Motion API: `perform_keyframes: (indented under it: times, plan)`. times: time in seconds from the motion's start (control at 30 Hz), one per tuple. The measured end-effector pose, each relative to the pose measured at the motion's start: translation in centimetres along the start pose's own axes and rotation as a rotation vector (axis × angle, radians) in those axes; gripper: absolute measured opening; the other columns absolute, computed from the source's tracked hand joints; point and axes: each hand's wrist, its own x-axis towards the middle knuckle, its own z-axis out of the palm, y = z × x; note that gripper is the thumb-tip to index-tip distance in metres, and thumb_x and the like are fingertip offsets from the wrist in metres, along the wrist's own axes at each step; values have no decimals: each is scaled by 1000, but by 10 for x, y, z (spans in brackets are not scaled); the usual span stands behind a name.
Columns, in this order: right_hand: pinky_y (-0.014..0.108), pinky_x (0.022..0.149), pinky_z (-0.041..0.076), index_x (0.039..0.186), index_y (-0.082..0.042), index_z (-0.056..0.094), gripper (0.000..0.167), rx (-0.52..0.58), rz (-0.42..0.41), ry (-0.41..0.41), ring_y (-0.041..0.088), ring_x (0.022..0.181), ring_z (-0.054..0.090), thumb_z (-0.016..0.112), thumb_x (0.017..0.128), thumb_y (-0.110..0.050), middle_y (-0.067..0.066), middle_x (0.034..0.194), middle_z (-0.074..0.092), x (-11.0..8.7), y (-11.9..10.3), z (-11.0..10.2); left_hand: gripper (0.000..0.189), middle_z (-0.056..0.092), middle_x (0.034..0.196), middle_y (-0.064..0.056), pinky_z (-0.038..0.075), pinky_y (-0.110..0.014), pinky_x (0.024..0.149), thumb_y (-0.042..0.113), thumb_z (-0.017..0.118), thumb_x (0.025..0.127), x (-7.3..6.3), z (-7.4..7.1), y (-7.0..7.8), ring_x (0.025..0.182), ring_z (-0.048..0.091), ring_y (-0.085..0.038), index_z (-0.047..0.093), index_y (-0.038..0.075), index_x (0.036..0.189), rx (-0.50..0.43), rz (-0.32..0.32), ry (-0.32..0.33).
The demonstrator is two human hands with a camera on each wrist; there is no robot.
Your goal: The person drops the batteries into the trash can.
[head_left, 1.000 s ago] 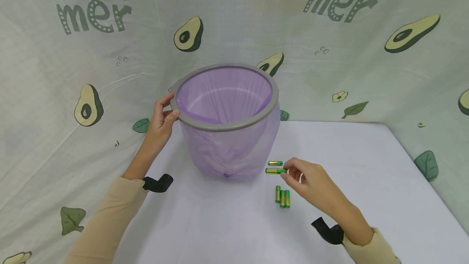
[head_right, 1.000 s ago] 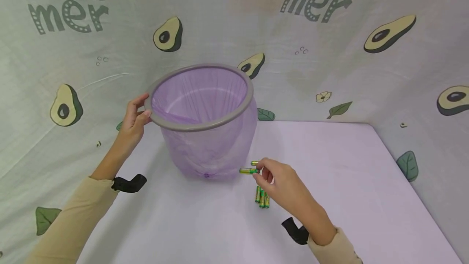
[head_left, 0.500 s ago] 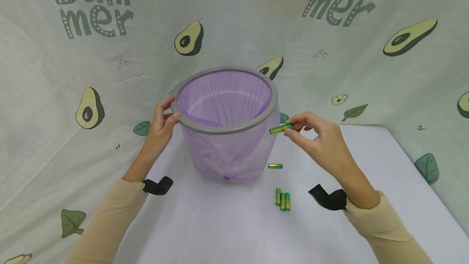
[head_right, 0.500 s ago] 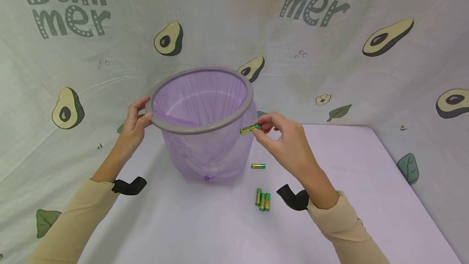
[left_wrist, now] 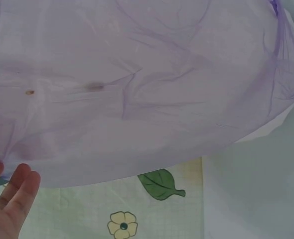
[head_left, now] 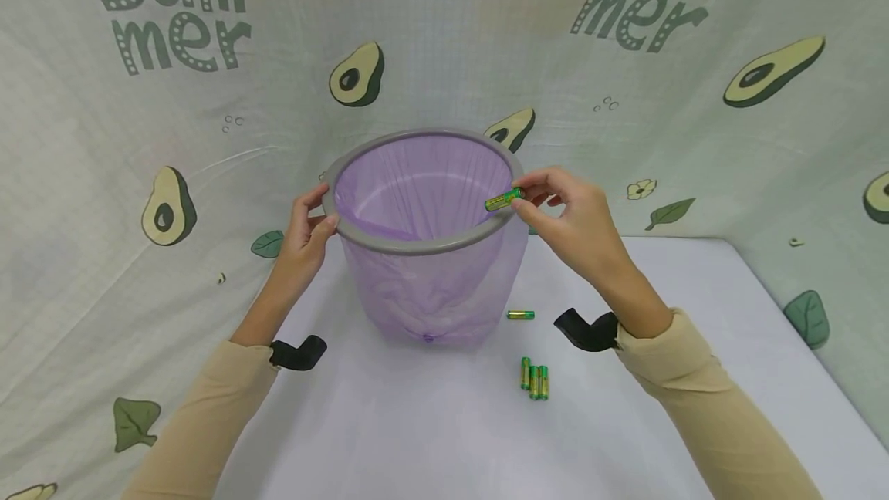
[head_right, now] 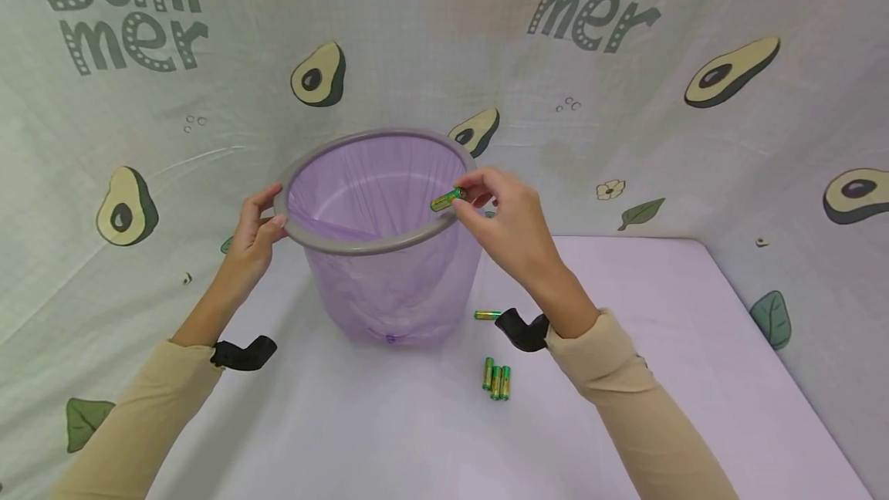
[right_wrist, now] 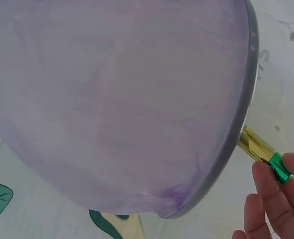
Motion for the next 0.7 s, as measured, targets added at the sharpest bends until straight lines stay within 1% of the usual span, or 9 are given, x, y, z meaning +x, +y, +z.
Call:
perform_keyframes:
  times: [0.13, 0.27, 0.47, 0.7]
  plan:
    - [32, 80, 38, 107, -1, 62, 21, -11, 4, -18, 18, 86, 56, 61, 87, -10, 11, 93, 65, 2, 5, 4, 49, 29, 137, -15, 39, -9, 87, 10, 42, 97, 0, 0, 0, 106, 44, -8, 25, 5, 143, 3, 1, 0]
    - [33, 79, 38, 108, -1, 62, 22, -38, 4, -23, 20, 87, 56, 61, 87, -9, 11, 94, 64, 2, 8, 6, 49, 29, 136, -15, 39, -9, 88, 10, 42, 97, -1, 0, -1, 106, 44, -7, 25, 5, 143, 3, 3, 0]
    - [32, 79, 40, 110, -1, 62, 23, -69, 3, -13, 18, 88, 55, 57, 89, -8, 12, 96, 65, 3, 9, 5, 49, 29, 137, -14, 39, -9, 88, 10, 41, 98, -2, -1, 0, 106, 44, -7, 24, 6, 144, 2, 4, -5]
    - [31, 77, 41, 104, -1, 63, 18, -70, 19, -2, 16, 85, 55, 58, 89, -8, 11, 93, 65, 0, 11, 3, 49, 28, 137, -16, 39, -8, 88, 9, 41, 98, -2, -1, 1, 105, 44, -6, 23, 4, 144, -6, 16, -12]
